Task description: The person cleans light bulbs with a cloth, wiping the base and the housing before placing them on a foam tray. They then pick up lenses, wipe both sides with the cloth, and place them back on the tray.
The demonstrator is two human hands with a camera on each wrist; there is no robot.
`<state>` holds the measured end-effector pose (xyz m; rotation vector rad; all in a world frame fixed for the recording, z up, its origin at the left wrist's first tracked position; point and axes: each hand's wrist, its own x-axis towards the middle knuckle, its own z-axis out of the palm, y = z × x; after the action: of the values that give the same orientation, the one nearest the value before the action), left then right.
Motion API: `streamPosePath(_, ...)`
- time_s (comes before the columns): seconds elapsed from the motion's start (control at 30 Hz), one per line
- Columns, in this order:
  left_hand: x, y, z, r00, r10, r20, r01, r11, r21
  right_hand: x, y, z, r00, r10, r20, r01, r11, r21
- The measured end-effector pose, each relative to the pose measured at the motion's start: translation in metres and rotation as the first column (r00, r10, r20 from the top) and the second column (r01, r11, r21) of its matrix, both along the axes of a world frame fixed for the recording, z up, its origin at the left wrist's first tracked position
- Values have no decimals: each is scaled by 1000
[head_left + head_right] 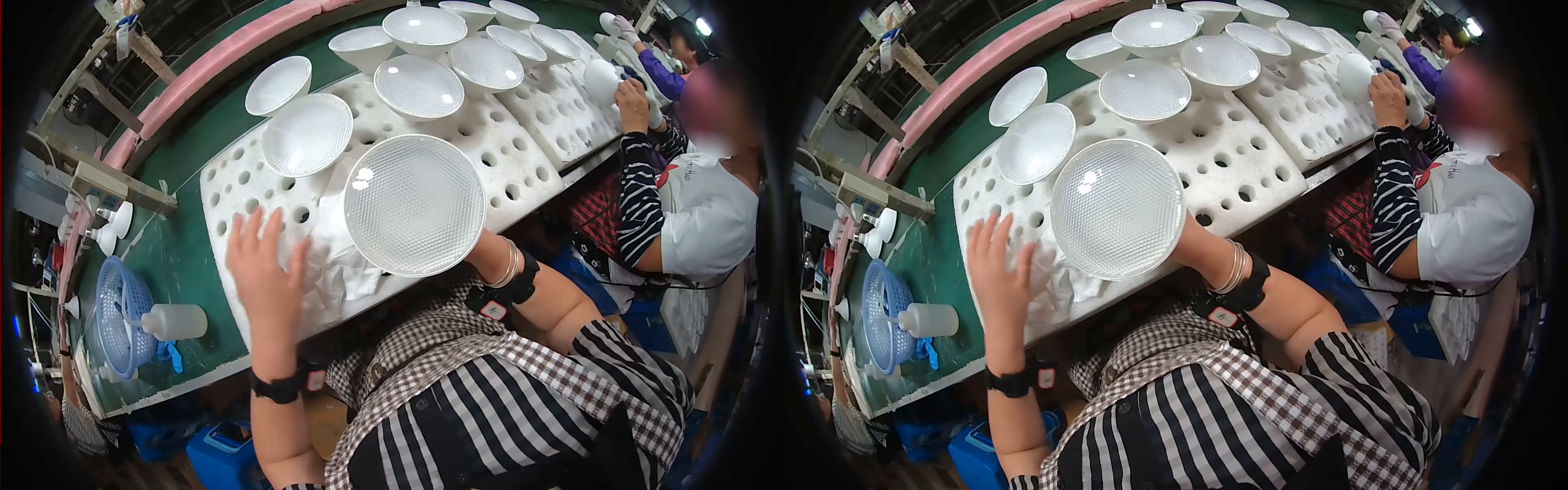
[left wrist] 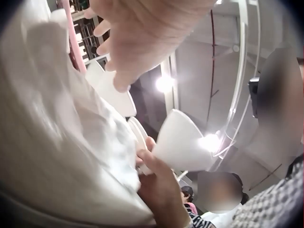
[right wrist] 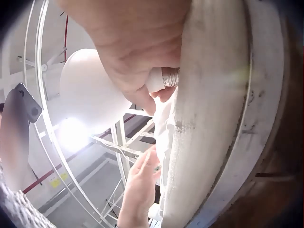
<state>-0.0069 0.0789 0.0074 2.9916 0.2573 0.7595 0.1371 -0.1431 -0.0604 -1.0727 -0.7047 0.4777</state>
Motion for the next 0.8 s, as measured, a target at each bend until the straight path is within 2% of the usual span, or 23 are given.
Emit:
streamPosePath(0.03, 2, -19, 4, 991, -128, 49, 135, 971, -198, -4, -2, 0, 981, -115, 156, 134, 984, -117)
streamPosePath(0.07, 3, -36, 4, 963, -239, 120, 267, 885, -382, -7, -3, -1, 926, -203, 318, 278, 937, -211)
streamPosePath(0.1, 6, -51, 2, 964, -236, 120, 265, 884, -386, -8, -3, -4, 927, -199, 318, 275, 937, -216)
streamPosePath(0.17, 13, -68, -3, 964, -178, -196, 133, 965, -225, -8, -1, -12, 869, -266, 417, 331, 939, -91)
streamPosePath(0.2, 14, -65, -9, 964, -181, -196, 134, 964, -230, -9, -3, -11, 869, -266, 417, 333, 938, -96)
streamPosePath(0.27, 21, -52, -21, 946, -292, -143, 215, 891, -400, -9, -8, -1, 764, -241, 599, 411, 897, -163)
streamPosePath(0.3, 18, -47, -22, 944, -297, -145, 218, 889, -402, -14, -11, 2, 764, -243, 597, 414, 895, -166)
streamPosePath(0.33, 15, -42, -22, 985, -155, 70, 169, 843, -511, -20, -13, 6, 801, -278, 531, 413, 898, -153)
streamPosePath(0.37, 14, -40, -20, 965, 20, 261, 150, 773, -616, -21, -14, 11, 831, -310, 462, 413, 900, -139)
streamPosePath(0.4, 11, -50, 15, 951, 191, 245, 142, 436, -889, -20, -16, 17, 830, -316, 460, 418, 898, -137)
streamPosePath(0.43, 1, -44, 24, 949, 188, 255, 168, 382, -909, -20, -19, 22, 959, -185, 214, 229, 952, -203)
streamPosePath(0.47, 1, -49, 33, 904, 3, 428, 363, 526, -769, -20, -20, 27, 998, -29, -51, 18, 977, -213)
streamPosePath(0.5, 2, -60, 41, 811, -199, 550, 540, 615, -574, -22, -19, 31, 998, -21, 61, 35, 971, -237)
streamPosePath(0.53, 5, -74, 50, 803, -437, 405, 593, 659, -463, -20, -16, 22, 998, -7, 59, 21, 972, -232)
streamPosePath(0.57, 10, -96, 59, 799, -567, 200, 593, 688, -417, -14, -12, 6, 998, 28, 51, -15, 974, -228)
streamPosePath(0.6, 17, -109, 56, 798, -575, 179, 601, 736, -313, -10, -7, -2, 997, 65, 47, -53, 973, -224)
streamPosePath(0.63, 28, -111, 62, 805, -560, 195, 593, 748, -298, -24, -6, 26, 990, -45, -135, 33, 995, -92)
streamPosePath(0.67, 40, -106, 64, 810, -552, 199, 587, 755, -293, -10, -9, 12, 1000, -24, 4, 25, 986, -164)
streamPosePath(0.73, 57, -96, 66, 823, -527, 209, 566, 739, -366, -30, -1, 22, 959, -117, -258, 103, 992, -68)
streamPosePath(0.77, 62, -89, 58, 853, -471, 225, 521, 740, -426, -21, -3, 20, 943, -145, 299, 216, 951, -220)
streamPosePath(0.8, 65, -81, 48, 879, -413, 236, 475, 736, -482, -21, -4, 23, 943, -147, 298, 218, 951, -220)
